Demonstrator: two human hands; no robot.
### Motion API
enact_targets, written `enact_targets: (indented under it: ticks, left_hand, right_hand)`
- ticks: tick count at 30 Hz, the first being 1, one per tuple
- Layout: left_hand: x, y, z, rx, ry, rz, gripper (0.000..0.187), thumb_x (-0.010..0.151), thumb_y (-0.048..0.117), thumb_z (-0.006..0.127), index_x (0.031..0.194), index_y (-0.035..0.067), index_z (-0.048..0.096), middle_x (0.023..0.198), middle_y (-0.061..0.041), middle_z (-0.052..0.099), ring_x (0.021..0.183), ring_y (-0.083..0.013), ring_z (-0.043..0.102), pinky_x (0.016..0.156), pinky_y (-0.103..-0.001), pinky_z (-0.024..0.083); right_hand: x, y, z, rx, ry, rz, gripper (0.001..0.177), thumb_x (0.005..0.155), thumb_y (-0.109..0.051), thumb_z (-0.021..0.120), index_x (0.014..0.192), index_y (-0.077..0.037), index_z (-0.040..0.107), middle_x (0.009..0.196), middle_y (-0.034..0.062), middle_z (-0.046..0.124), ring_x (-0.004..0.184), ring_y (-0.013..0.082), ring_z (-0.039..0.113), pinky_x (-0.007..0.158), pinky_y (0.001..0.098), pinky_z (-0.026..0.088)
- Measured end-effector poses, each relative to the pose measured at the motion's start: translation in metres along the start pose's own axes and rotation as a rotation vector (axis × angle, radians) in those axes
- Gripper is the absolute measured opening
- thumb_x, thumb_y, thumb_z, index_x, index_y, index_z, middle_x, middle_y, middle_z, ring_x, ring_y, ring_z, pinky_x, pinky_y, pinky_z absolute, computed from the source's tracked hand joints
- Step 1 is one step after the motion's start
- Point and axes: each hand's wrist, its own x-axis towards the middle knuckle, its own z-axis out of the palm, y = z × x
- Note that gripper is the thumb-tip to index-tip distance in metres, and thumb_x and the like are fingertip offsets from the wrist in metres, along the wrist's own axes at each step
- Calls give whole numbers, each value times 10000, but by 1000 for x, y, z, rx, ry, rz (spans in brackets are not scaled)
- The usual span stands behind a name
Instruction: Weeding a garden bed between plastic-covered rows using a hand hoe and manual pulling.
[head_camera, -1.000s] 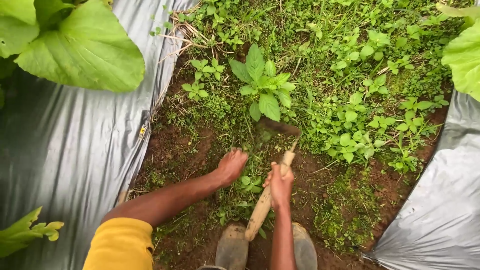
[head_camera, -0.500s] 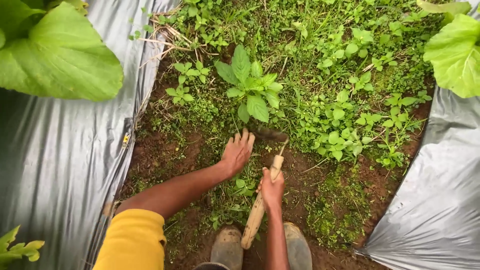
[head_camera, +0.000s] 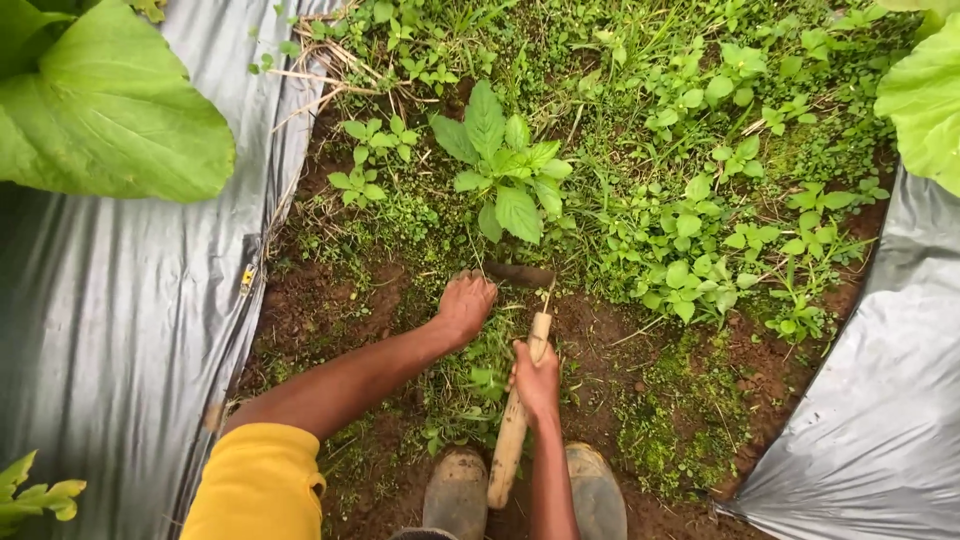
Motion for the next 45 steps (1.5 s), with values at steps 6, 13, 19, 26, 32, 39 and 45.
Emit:
enact_targets:
  ticks: [6,13,19,26,32,39,45]
  left_hand:
    - [-43,7,-39,123,108,54,374,1063,183,258,1211,66,581,1281,-179,653,1373,-250,560,1254,-428,321]
    - [-72,10,-63,-149,185,32,261,1031,168,323,1012,118,580,940,-129,681,1017,-291,704,1120,-482,496]
    - [-111,21,-79,191,104,171,240,999,-12,502,1215,36,594,1381,-235,612,1378,-338,553,1226,-484,381]
    - [-115,-4,-5,-698,87,128,280,1012,211,350,865,99,560,676,-61,535,595,-260,559,621,-403,534]
    - [-190,7,4,-610,55,183,339,1043,80,314,830,17,571,684,-130,543,582,-251,559,603,-384,531]
    - [-202,9,12,-291,-6,307,256,993,-9,427,1054,-113,653,1178,-334,608,845,-323,655,628,-423,605]
    - [-214,36,-80,62,299,445,168,914,24,535,955,-23,691,1092,-234,613,875,-310,647,549,-350,592]
  right_hand:
    - [-12,-47,-10,193,99,-176,94,1016,-129,547,1009,-40,576,605,32,546,469,121,551,435,271,543]
    - [-14,-11,-15,-138,-158,-10,257,1051,-116,497,1183,99,546,678,64,553,525,123,525,461,231,512]
    - [-16,-33,-24,-52,-23,-127,109,1020,-111,552,1058,-17,592,635,59,584,487,159,579,432,275,546]
    - [-44,-68,-28,192,95,-175,55,1016,-124,534,1017,-73,555,634,7,531,486,123,532,458,266,542]
    - [-38,-61,-29,280,110,-169,68,971,-125,561,925,-104,516,572,-3,486,442,97,502,426,263,509]
    - [-15,-28,-15,246,66,-88,72,944,-176,574,946,-106,555,620,3,550,488,115,549,455,275,540]
    - [-47,-56,-5,331,61,-29,168,943,-263,578,925,-105,525,651,-18,510,512,106,529,451,277,518]
